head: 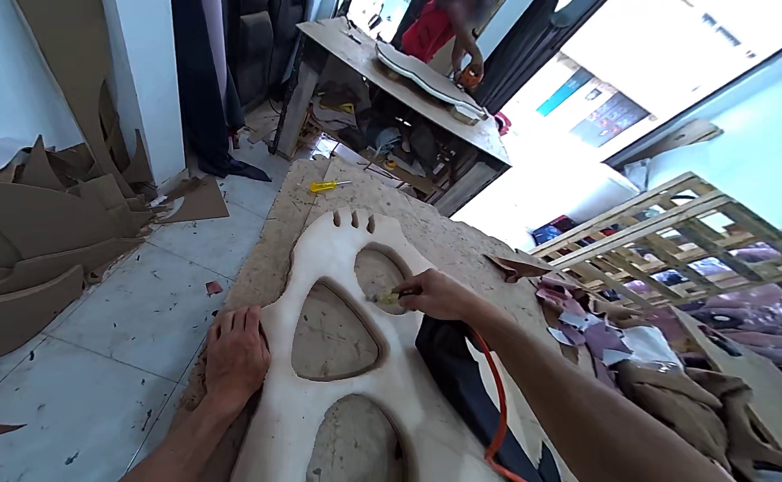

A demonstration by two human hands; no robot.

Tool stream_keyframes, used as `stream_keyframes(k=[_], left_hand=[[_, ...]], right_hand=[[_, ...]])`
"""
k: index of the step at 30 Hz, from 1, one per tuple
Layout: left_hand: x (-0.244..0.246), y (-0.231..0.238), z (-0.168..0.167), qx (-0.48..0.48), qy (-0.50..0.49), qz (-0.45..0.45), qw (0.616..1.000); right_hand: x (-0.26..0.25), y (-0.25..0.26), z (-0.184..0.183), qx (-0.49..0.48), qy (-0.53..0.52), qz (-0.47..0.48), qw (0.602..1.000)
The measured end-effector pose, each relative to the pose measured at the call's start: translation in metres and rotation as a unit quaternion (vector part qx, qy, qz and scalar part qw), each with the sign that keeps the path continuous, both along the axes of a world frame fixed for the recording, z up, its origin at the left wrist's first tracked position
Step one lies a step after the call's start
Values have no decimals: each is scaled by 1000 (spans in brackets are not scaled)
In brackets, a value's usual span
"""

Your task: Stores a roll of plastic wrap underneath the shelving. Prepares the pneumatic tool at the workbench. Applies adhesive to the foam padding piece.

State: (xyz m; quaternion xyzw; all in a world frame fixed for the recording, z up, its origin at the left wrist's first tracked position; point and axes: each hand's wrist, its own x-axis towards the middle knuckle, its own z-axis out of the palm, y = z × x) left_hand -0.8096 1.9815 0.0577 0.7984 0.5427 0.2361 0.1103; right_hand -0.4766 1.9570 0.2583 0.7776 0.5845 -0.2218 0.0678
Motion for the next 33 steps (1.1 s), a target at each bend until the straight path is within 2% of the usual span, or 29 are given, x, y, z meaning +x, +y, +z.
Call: stream_keyframes(k=[3,10,11,14,15,18,22,25,26,28,30,31,33], left_hand=[[1,0,-1,2,-1,1,1000],[0,1,4,-15,8,-1,1000],[0,1,5,-19,6,-2,1000],[0,0,3,-15,3,-5,1000],[0,1,3,-14,3,-5,1000],[-2,0,5,-17,6,-7,1000],[-2,0,4,-16,1,-6,1000],[-3,1,6,-29,8,-3,1000],[-3,1,6,-30,8,-4,1000],[-3,1,7,-29,1,-5,1000],[-4,1,7,-28,-1,-6,1000],[-4,2,7,-30,1,-5,1000],[-4,2,8,-33,0,-3,999]], right_hand=[[-14,-1,-1,17,-38,5,999],[-5,-24,5,-150,-125,37,980],[-5,-27,6,-136,-121,31,983],[-7,-30,11,-15,-44,9,999],[-8,-28,14,-15,-43,8,999],[-9,-31,16,-100,-135,13,986],[13,-49,13,-43,-97,-19,994],[9,-60,7,-56,-153,-37,986],[5,-65,7,-50,-135,-32,989],[-7,-79,14,-70,-32,-9,997],[-17,-100,18,-142,46,-3,989],[-19,-111,19,-164,29,-3,986],[-19,-131,18,-143,-53,-25,988]])
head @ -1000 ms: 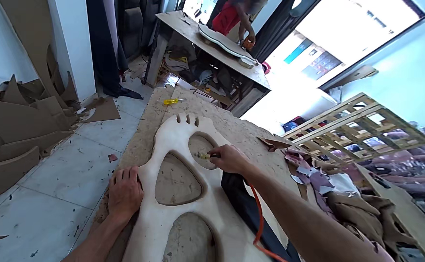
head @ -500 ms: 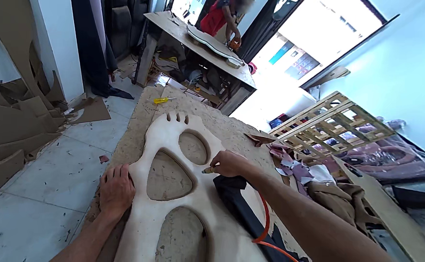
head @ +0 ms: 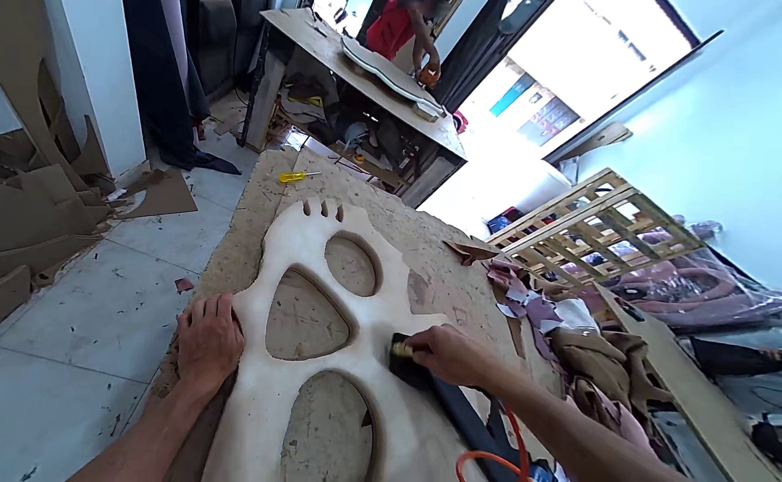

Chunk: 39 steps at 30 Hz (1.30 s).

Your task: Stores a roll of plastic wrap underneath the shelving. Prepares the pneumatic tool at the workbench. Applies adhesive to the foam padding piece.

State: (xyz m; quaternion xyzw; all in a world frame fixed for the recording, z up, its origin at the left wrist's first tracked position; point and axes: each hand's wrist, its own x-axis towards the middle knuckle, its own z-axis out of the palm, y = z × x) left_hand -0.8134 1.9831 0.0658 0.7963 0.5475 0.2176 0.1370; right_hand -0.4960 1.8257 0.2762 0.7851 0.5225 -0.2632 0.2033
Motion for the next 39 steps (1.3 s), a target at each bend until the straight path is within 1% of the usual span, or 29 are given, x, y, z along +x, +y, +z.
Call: stream_keyframes(k=[1,3,4,7,10,12,13,15,16,18,19,21,22,25,28,30,31,32,34,35,36,38,39], left_hand=[[0,-1,0,-1,0,-1,1000],[1,-1,0,0,-4,-5,1000],[1,-1,0,4,-6,-6,1000],[-2,-1,1,0,-11,-17,1000],[-2,0,1,12,-20,-22,999],[-2,-1,0,12,-23,-24,999],[-2,-1,0,15,-21,-24,999],[-1,-1,0,22,-23,-24,999],[-1,-1,0,27,-22,-22,999],[-2,-1,1,20,-14,-21,999],[-2,-2,1,18,-11,-22,1000],[-2,-2,1,21,-16,-21,999],[-2,-2,1,20,-18,-20,999],[-2,-2,3,6,-18,-24,1000],[-3,-2,5,-8,-22,-27,999],[-3,-1,5,-10,-22,-29,999],[-3,-2,4,-11,-20,-29,999],[-3,-3,4,-13,-16,-29,999],[-3,-2,4,-14,-17,-28,999],[-3,-1,5,-16,-20,-30,999],[-4,-1,6,-19,-23,-33,999],[-5,-1,5,-22,-28,-38,999],[-6,-2,6,-23,-25,-39,999]], right_hand=[[2,-9,0,23,-2,-14,1000],[3,-23,1,41,78,-32,996],[-1,-27,0,45,97,-37,994],[-9,-39,-10,84,27,-43,995],[-2,-48,-13,136,74,-69,986],[-7,-53,-14,159,61,-62,983],[-7,-57,-12,142,69,-53,986],[-3,-64,-2,63,85,-38,994],[-2,-70,2,41,48,-35,997],[2,-86,8,43,-39,-29,998],[5,-95,14,30,-47,-23,998],[4,-103,29,-40,6,-10,999],[-2,-106,32,-54,21,-8,998],[-14,-116,28,17,-29,5,999],[-17,-119,33,21,23,-3,1000],[-20,-127,29,68,-24,0,997],[-21,-131,31,69,-40,-6,997],[-20,-137,35,50,-27,-11,998],[-23,-150,44,-38,67,-12,997],[-27,-158,44,-65,98,-14,993],[-31,-167,44,-67,87,-17,994],[-37,-181,46,-42,1,-28,999],[-40,-187,48,-46,-15,-33,998]])
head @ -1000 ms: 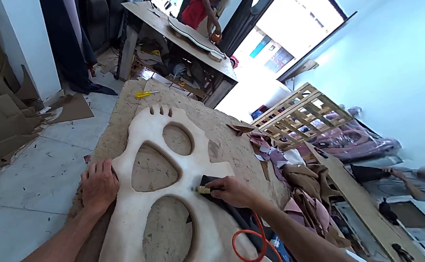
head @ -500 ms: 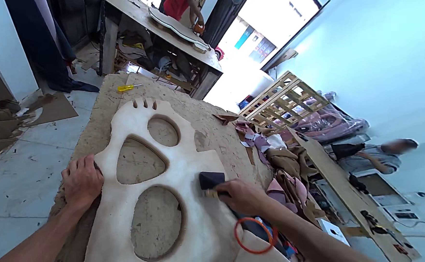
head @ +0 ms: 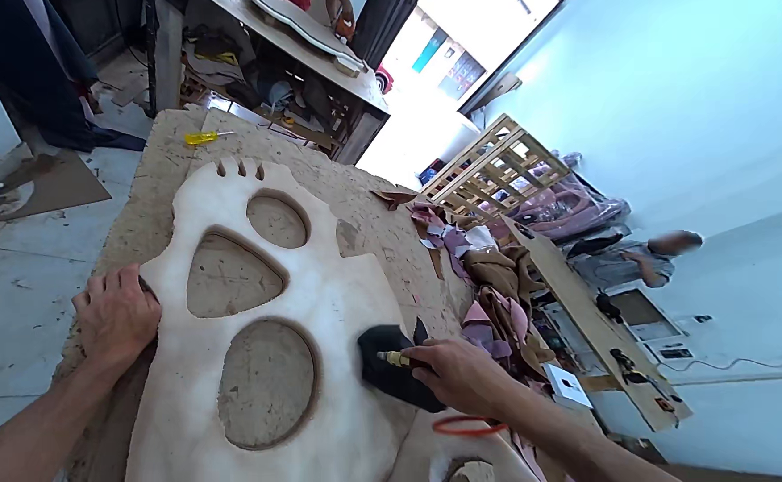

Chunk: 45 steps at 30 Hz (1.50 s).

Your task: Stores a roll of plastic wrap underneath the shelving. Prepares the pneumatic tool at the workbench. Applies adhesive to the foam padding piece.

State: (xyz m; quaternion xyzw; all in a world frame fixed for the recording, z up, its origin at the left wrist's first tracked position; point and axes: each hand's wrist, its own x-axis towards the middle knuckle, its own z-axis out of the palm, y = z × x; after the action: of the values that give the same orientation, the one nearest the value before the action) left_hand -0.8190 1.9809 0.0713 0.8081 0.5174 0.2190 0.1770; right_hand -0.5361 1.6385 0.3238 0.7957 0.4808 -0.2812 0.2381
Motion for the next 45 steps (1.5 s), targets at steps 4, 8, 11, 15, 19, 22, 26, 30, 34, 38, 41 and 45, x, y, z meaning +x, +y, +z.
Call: stream_keyframes(k=[4,8,11,15,19,22,26,30,34,38,41,45], left_hand=[[1,0,3,0,-4,-3,1000],[0,-3,5,-12,-9,-9,1000],[1,-2,6,-16,-16,-6,1000],[0,-1,-1,-10,-15,-5,1000],[0,-3,0,-18,-20,-1,1000],[0,-3,2,-19,-18,1,1000],[-1,-7,5,-37,-23,-13,999],[-2,-6,10,-27,-17,-13,999],[-2,-7,11,-35,-9,-9,999],[-1,-9,13,-39,-12,-13,999],[-1,-11,15,-41,-18,-13,999],[3,-17,25,-62,-28,-15,998]], right_hand=[[-22,-23,2,-116,117,45,985],[25,-43,10,-96,-194,30,976],[45,-53,18,-53,-262,86,960],[3,-41,13,-127,1,78,989],[17,-46,1,-133,-113,59,983],[27,-46,4,-140,-116,19,983],[33,-56,-12,-118,-171,30,978],[28,-53,-19,-90,-192,51,976],[-26,-43,-9,-134,125,22,983],[-36,-51,-20,-154,141,-2,978],[-12,-52,-11,-182,-41,22,982],[-16,-35,25,-212,18,39,976]])
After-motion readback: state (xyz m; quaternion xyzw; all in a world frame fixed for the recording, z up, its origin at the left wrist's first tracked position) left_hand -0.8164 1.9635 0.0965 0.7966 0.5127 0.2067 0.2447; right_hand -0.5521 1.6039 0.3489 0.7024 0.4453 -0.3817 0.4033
